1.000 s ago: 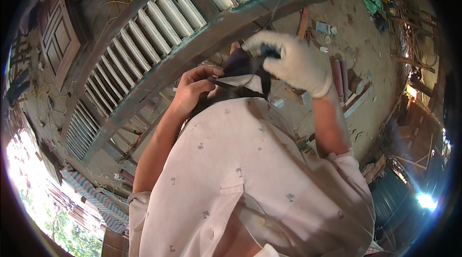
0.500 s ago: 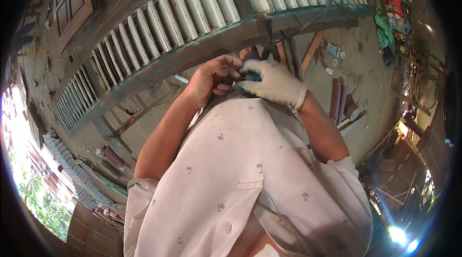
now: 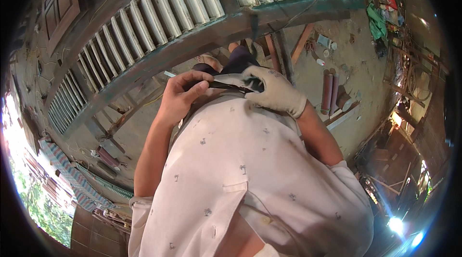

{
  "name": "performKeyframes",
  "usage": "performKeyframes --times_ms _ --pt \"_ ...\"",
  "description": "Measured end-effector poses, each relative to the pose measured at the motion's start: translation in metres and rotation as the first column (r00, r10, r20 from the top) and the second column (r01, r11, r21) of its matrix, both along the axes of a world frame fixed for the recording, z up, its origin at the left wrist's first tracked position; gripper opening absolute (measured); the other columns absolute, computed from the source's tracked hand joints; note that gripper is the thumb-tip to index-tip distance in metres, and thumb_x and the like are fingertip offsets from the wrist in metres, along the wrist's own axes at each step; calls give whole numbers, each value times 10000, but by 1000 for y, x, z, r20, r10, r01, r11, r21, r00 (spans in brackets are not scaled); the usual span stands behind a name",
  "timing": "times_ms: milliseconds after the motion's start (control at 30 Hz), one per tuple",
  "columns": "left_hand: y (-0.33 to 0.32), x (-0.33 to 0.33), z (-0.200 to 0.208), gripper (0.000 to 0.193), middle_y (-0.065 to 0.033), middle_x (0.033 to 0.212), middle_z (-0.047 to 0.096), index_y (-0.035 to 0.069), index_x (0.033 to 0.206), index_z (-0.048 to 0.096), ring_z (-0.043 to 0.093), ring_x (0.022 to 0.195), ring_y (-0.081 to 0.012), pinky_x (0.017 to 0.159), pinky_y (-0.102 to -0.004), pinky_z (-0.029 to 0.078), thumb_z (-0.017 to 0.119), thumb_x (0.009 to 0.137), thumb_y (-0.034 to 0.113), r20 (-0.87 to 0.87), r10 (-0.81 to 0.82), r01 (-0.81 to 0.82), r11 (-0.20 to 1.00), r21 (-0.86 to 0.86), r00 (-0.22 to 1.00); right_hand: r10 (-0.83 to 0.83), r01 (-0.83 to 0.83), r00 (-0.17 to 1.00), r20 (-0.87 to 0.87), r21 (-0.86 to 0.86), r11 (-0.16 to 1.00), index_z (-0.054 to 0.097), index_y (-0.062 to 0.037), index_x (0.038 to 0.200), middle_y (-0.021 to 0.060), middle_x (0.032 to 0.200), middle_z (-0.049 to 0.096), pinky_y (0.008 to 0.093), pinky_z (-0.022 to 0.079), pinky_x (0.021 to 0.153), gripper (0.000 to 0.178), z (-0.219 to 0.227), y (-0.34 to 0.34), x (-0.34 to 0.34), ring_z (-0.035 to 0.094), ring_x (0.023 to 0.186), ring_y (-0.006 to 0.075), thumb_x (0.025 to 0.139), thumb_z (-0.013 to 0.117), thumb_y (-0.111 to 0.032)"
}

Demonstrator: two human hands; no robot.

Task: The person uses an electric sander to smooth the surface of a long wooden slatted panel. They move the sander along the slats, repositioning the panel and adjusting their grip as needed.

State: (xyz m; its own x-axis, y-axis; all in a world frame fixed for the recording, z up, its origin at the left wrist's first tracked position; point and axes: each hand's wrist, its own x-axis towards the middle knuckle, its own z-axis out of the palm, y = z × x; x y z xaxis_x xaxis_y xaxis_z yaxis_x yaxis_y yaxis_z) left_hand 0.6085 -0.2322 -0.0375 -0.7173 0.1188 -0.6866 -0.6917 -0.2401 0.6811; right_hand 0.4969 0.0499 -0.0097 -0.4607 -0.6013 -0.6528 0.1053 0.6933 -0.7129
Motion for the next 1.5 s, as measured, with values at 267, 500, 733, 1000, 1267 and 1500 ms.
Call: performKeyframes --times_ms 267,500,733,1000,1267,1500 --pt "17 -25 13 430 -14 964 731 -14 1295 797 645 869 -116 812 -304 525 866 990 281 -179 -239 190 948 -255 954 -197 194 977 -86 -45 980 656 2 1150 175 1093 759 403 569 970 294 -4 25 18 742 1033 307 968 768 -199" --pt "23 -35 22 319 -65 993 748 -2 1202 828 675 919 -135 836 -313 529 875 948 186 -189 -268 189 916 -354 945 -380 466 851 362 -189 864 697 1 1127 30 1106 695 303 502 987 233 2 48 16 622 1064 108 939 819 -63" --pt "23 -36 22 322 -130 1026 764 11 1228 826 717 909 -233 861 -360 559 843 954 180 -253 -461 309 827 -470 851 -439 482 870 224 -201 853 712 30 1238 16 1125 708 286 506 1002 301 1 28 23 630 1084 87 960 793 -54" --pt "28 -26 11 230 -111 865 687 -12 1116 846 639 786 -197 721 -356 499 809 970 162 -301 -291 53 793 -607 908 -261 234 942 -212 -146 961 707 45 1283 68 1200 727 334 520 1048 318 -5 10 28 662 1149 147 1007 766 -101" --pt "36 -31 1 253 -125 972 759 -19 1084 843 719 915 -211 865 -331 550 693 901 70 -336 -63 -109 876 -470 940 -250 270 961 121 -206 940 730 25 1291 149 1238 767 359 529 1094 348 -2 29 -9 709 1207 210 984 784 -128" --pt "62 -57 1 242 -102 927 802 -47 1121 819 757 911 -210 879 -338 578 689 965 85 -179 -56 -46 853 -520 982 -156 188 977 146 -242 952 748 37 1242 147 1232 759 345 535 1073 289 -22 31 -53 703 1165 188 987 763 -98"
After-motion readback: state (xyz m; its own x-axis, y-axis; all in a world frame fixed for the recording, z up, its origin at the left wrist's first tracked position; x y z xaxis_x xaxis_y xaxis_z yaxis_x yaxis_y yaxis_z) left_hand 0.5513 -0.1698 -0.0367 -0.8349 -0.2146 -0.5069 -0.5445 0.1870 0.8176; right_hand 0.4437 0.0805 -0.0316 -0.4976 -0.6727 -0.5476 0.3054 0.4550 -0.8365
